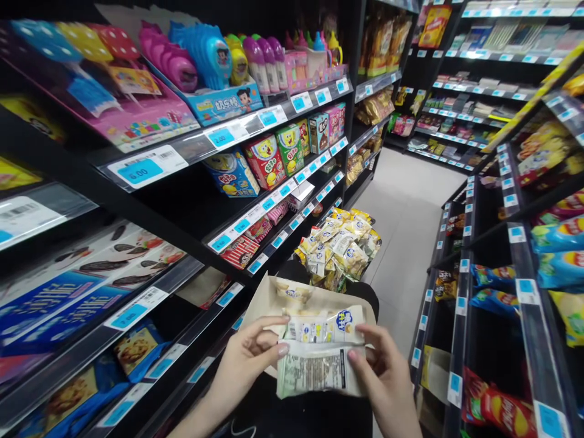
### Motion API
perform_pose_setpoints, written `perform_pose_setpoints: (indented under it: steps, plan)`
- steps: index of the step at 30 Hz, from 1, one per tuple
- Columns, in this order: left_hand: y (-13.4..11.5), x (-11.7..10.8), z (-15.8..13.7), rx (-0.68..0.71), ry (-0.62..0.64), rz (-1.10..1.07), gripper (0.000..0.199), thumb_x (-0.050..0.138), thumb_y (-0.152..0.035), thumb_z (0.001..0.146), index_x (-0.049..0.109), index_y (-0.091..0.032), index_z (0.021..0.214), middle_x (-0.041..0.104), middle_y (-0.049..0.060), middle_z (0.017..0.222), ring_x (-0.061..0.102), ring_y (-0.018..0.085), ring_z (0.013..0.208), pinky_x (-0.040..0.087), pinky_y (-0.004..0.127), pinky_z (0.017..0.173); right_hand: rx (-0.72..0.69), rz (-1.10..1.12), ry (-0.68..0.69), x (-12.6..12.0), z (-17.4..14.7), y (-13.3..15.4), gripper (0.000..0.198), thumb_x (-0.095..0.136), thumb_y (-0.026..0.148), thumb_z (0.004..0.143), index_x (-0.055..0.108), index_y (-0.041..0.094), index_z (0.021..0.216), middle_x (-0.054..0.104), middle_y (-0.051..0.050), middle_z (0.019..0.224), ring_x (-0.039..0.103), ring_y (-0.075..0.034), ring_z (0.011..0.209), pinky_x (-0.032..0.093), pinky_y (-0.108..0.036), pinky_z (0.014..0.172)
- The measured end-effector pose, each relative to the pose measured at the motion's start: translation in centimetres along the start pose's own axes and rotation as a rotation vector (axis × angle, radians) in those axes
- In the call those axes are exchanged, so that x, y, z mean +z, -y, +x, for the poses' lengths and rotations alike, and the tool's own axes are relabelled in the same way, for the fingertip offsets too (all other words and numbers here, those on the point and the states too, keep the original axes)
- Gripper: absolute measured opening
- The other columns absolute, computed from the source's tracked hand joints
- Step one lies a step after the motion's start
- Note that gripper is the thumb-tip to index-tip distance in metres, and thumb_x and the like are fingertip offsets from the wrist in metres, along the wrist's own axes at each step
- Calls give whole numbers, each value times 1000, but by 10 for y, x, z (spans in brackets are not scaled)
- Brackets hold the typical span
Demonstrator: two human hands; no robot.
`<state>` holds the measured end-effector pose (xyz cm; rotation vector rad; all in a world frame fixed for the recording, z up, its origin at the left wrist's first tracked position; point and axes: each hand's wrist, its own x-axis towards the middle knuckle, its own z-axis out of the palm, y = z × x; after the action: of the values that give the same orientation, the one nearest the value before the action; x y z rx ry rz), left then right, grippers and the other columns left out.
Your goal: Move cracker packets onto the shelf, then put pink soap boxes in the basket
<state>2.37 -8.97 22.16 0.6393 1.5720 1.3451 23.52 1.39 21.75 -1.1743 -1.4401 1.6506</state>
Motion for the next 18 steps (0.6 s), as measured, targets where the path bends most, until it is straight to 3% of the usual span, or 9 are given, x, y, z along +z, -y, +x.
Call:
perform_pose_setpoints:
  steps: [2, 4, 6, 7, 9, 11, 13, 15, 18]
  plan:
    - [4, -2, 1, 137, -24, 176, 48, 67, -33, 81, 56, -15, 124, 66, -3, 60, 63, 15, 58, 53, 25, 62, -46, -17, 18, 2, 17, -5, 43, 70, 40, 80, 56, 28, 119, 75, -4, 91, 71, -17, 76, 59, -26, 68]
    - [3, -12, 2, 348, -95, 452, 47, 55, -29, 89, 46, -18, 134, 71, 1, 73, 67, 17, 70, 55, 30, 74, -174, -186, 11, -5, 46, -7, 48, 65, 40, 83, 53, 24, 127, 75, -6, 87, 71, -19, 78, 58, -27, 69]
    - [-2, -29, 5, 491, -266, 768, 46, 52, -32, 90, 48, -21, 134, 75, 6, 91, 67, 24, 90, 52, 40, 88, -323, -463, 12, -15, 86, -8, 38, 58, 40, 86, 60, 20, 118, 75, -8, 89, 71, -20, 78, 57, -29, 68]
    - [-5, -39, 7, 482, -367, 907, 50, 55, -36, 88, 50, -19, 134, 74, 10, 103, 64, 29, 102, 49, 47, 93, -390, -608, 29, -18, 109, -8, 31, 55, 40, 87, 65, 19, 108, 76, -8, 91, 71, -21, 79, 56, -30, 70]
    - [-7, -58, 11, 271, -445, 1094, 69, 62, -41, 79, 46, -12, 140, 63, 17, 130, 52, 39, 122, 42, 57, 102, -436, -836, 57, -18, 158, -12, 25, 51, 34, 88, 67, 19, 100, 76, -8, 90, 71, -23, 79, 55, -33, 72]
    - [-5, -72, 14, -23, -310, 1115, 84, 63, -40, 75, 34, -4, 146, 46, 22, 146, 43, 41, 133, 38, 56, 107, -421, -924, 85, -6, 206, -19, 21, 53, 24, 85, 68, 19, 99, 76, -9, 92, 70, -25, 83, 54, -36, 77]
    - [3, -79, 14, -198, -113, 1038, 81, 56, -33, 78, 28, -4, 149, 40, 20, 150, 41, 35, 137, 37, 50, 111, -390, -995, 135, 14, 248, -29, 20, 55, 18, 85, 67, 17, 101, 75, -9, 96, 70, -23, 88, 53, -38, 82]
    - [11, -81, 11, -222, 4, 946, 72, 46, -24, 82, 28, -10, 150, 42, 14, 149, 42, 29, 137, 37, 45, 112, -359, -1061, 185, 36, 283, -41, 19, 58, 21, 88, 66, 16, 104, 73, -8, 101, 68, -20, 93, 53, -41, 87]
    - [18, -79, 6, -197, 39, 843, 69, 37, -16, 84, 26, -16, 152, 47, 9, 147, 46, 24, 134, 40, 40, 110, -307, -1146, 220, 65, 324, -56, 25, 59, 30, 91, 63, 16, 111, 68, -7, 112, 64, -20, 102, 52, -44, 93]
